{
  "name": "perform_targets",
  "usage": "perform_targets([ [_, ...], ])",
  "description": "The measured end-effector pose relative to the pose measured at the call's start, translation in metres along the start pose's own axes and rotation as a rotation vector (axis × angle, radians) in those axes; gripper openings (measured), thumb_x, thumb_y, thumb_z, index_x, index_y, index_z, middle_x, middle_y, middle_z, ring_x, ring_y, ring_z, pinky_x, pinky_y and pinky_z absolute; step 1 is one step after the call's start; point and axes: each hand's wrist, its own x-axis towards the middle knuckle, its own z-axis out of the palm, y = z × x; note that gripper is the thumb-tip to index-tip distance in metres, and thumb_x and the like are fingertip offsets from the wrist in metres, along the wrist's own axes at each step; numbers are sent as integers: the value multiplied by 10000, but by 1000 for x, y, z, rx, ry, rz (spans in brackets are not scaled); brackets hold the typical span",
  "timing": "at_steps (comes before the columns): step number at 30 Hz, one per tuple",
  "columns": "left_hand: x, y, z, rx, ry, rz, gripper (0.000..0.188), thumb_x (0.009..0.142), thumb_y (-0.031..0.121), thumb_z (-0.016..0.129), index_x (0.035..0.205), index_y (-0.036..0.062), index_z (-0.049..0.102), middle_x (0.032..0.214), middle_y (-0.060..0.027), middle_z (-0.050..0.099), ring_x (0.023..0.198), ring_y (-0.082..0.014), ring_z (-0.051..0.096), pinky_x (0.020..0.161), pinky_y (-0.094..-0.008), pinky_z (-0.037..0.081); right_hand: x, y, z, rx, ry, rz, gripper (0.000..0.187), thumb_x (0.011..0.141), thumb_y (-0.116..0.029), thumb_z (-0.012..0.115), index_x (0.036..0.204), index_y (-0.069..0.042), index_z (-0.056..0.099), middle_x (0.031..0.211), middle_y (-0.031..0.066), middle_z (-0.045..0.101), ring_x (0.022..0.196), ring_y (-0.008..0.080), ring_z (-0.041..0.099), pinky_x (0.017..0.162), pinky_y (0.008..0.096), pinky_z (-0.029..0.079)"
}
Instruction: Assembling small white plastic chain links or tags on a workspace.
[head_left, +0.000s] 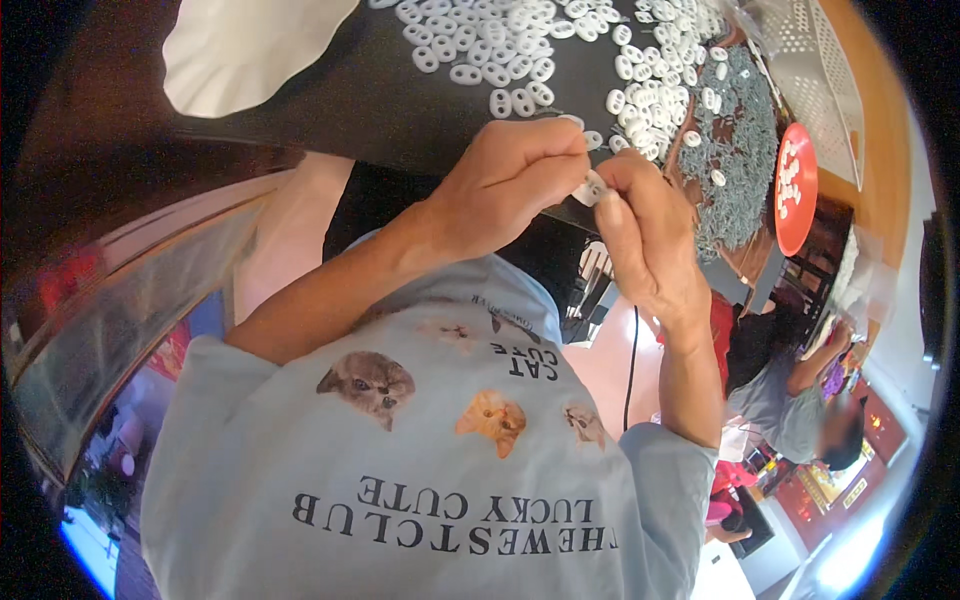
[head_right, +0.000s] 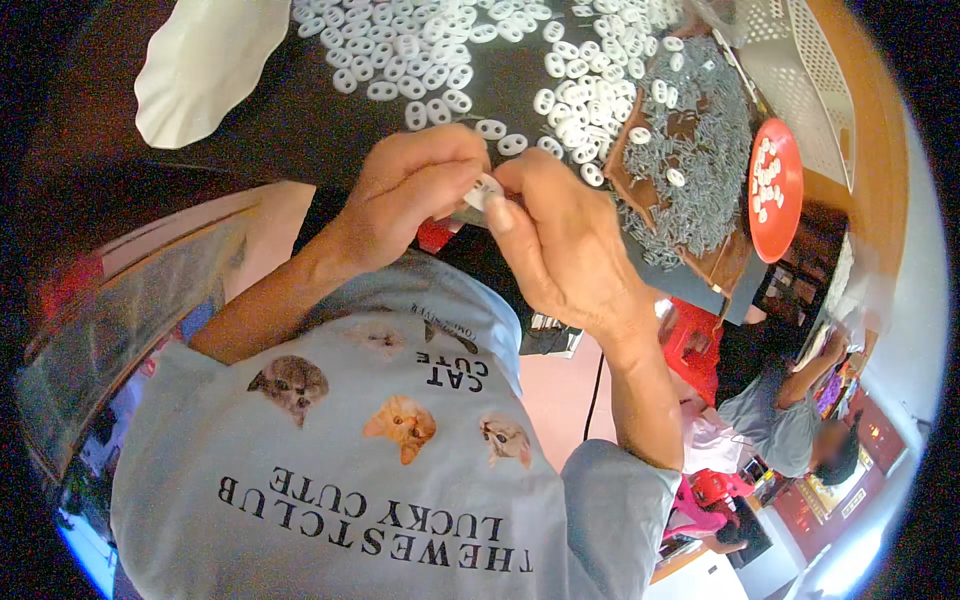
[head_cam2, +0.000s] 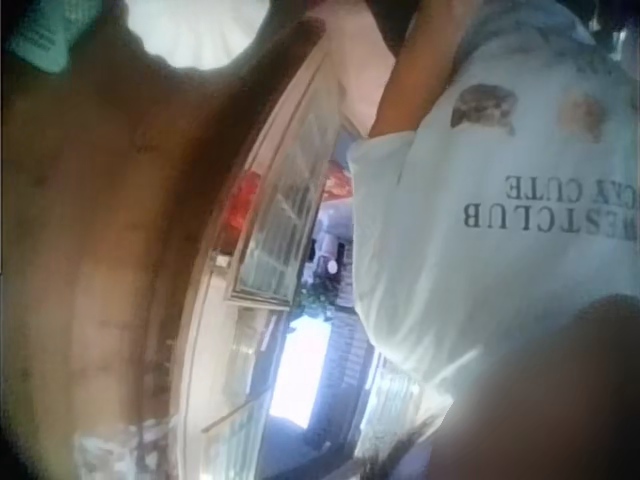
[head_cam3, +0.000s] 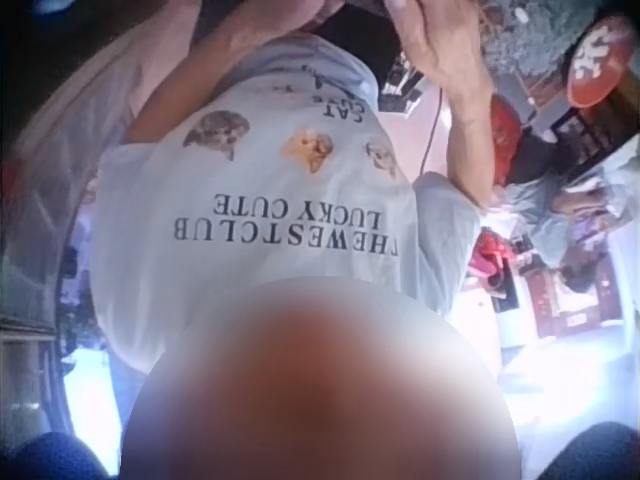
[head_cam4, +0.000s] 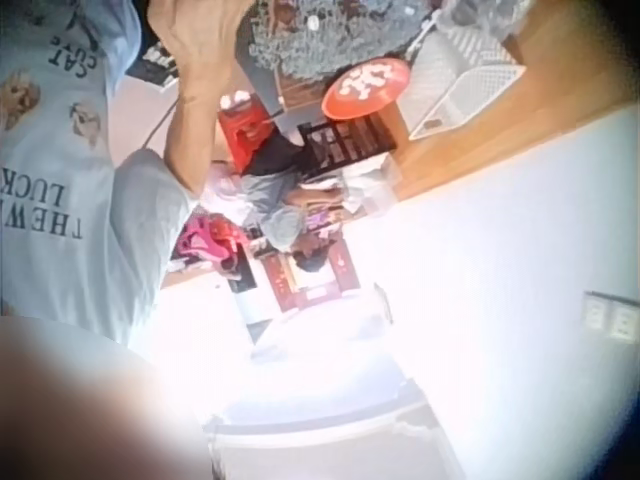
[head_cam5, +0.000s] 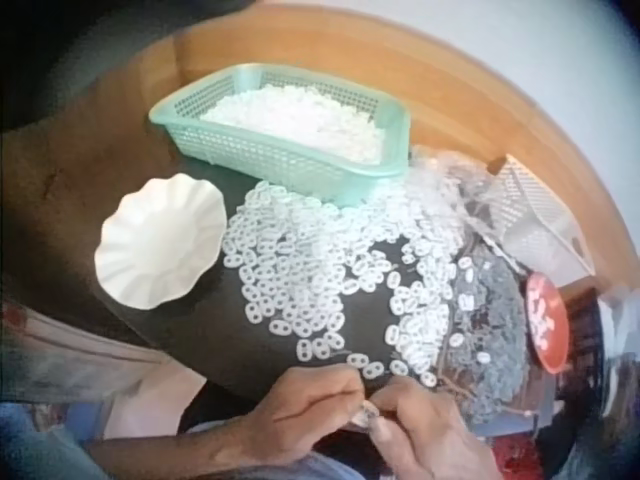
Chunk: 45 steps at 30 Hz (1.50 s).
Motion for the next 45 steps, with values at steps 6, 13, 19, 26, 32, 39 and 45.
perform_targets([
  [6, -3, 3, -3, 99, -6, 4, 246, 938, 201, 457, 753, 44, 499, 677, 22, 446, 589, -50, 364, 535, -215, 300, -19, 17, -23, 183, 356, 368, 148, 944, -180, 578, 935, -40, 625, 747, -88, 521, 681, 2, 420, 567, 181, 324],
  [13, -1, -1, -1, 64, -15, 15, 257, 931, 179, 553, 734, 19, 517, 622, 42, 431, 589, -37, 362, 505, -239, 299, -63, 142, -134, -46, 825, 563, 278, 920, -296, 620, 906, -22, 667, 627, -85, 475, 522, -4, 341, 470, 180, 225],
  [19, 0, -2, 2, 49, 7, 15, 222, 923, 124, 573, 734, 22, 514, 606, 52, 430, 556, -19, 351, 470, -229, 279, -60, 157, -146, -173, 682, 589, 345, 929, -341, 598, 919, -6, 679, 610, -64, 471, 505, 11, 354, 467, 193, 252],
  [26, -1, -3, -2, 54, -33, -33, 179, 914, 94, 578, 761, 27, 515, 633, 47, 464, 571, -15, 393, 481, -219, 315, 36, 88, -76, -204, 376, 274, 200, 923, -156, 589, 1019, 14, 630, 740, 3, 531, 689, 98, 493, 616, 267, 421],
  [32, -2, -2, 1, 53, -38, -25, 162, 927, 96, 561, 785, 30, 517, 644, 46, 464, 572, -16, 413, 486, -211, 329, 86, 84, -48, -614, 222, -97, 185, 886, -116, 582, 1066, -105, 626, 857, 115, 577, 716, 299, 589, 632, 371, 464],
  [39, -1, -4, -2, 143, -14, 74, 206, 916, 92, 569, 734, 20, 505, 625, 43, 448, 572, -29, 379, 481, -237, 300, 73, 43, -24, -566, 60, -70, 228, 898, -100, 557, 1118, -113, 615, 866, 122, 550, 743, 322, 597, 640, 402, 475],
  [45, 1, -2, -3, 181, -11, 70, 217, 902, 102, 588, 723, 17, 500, 623, 30, 447, 579, -39, 377, 492, -246, 307, 87, 58, -32, -619, 140, -55, 284, 902, -87, 539, 1179, -123, 588, 873, 125, 539, 764, 333, 590, 649, 411, 471],
])
